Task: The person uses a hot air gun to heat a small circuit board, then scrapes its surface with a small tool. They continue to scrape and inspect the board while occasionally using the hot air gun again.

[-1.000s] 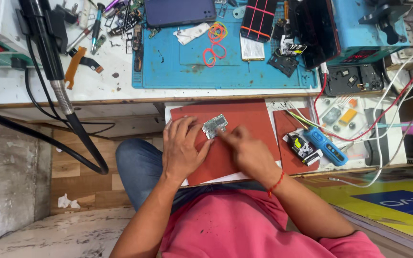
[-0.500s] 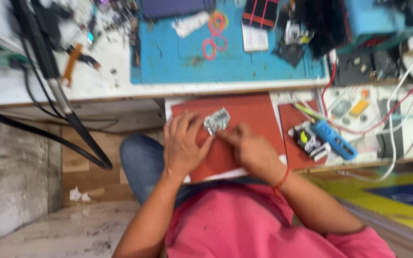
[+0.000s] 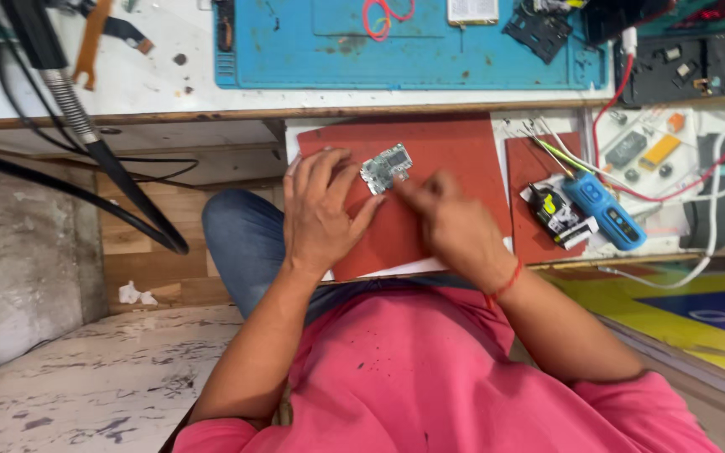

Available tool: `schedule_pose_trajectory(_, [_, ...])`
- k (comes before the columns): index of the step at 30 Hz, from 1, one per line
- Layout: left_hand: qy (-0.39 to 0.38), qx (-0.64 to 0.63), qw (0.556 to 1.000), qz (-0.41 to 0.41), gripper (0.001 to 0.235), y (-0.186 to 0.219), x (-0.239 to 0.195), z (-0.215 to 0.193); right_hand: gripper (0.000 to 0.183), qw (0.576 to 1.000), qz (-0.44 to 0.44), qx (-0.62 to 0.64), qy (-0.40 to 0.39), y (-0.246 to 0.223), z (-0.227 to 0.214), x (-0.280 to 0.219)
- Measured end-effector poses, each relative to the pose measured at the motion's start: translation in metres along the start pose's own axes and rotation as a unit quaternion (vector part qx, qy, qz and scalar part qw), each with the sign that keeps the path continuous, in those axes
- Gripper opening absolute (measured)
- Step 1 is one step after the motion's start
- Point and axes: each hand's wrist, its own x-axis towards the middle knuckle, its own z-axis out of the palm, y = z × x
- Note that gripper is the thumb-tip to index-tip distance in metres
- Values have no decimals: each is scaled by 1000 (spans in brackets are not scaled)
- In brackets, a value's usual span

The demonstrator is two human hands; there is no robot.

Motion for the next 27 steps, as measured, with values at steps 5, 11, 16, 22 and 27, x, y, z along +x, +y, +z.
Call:
schedule_pose_trajectory(5, [2, 0, 1000, 0, 47, -3, -1, -1, 60, 998, -8, -47, -42, 3, 2, 2])
schedule_pose_trajectory(11, [-3, -6, 1000, -4, 46, 0, -5, 3, 54, 1000, 0, -26, -4, -2, -2, 0])
schedule_pose_trajectory(16, [0, -14, 1000, 4, 47, -3, -2, 1, 51, 999, 25, -24, 20, 0, 0, -1])
schedule_pose_trajectory(22, [-5, -16, 1000, 0, 46, -4, -2, -1, 61, 1000, -19, 4, -5, -2, 0, -4])
schedule_pose_trajectory(27, [-11, 10, 1000, 1, 49, -3, -3, -2, 60, 999, -9, -15, -34, -10, 2, 3])
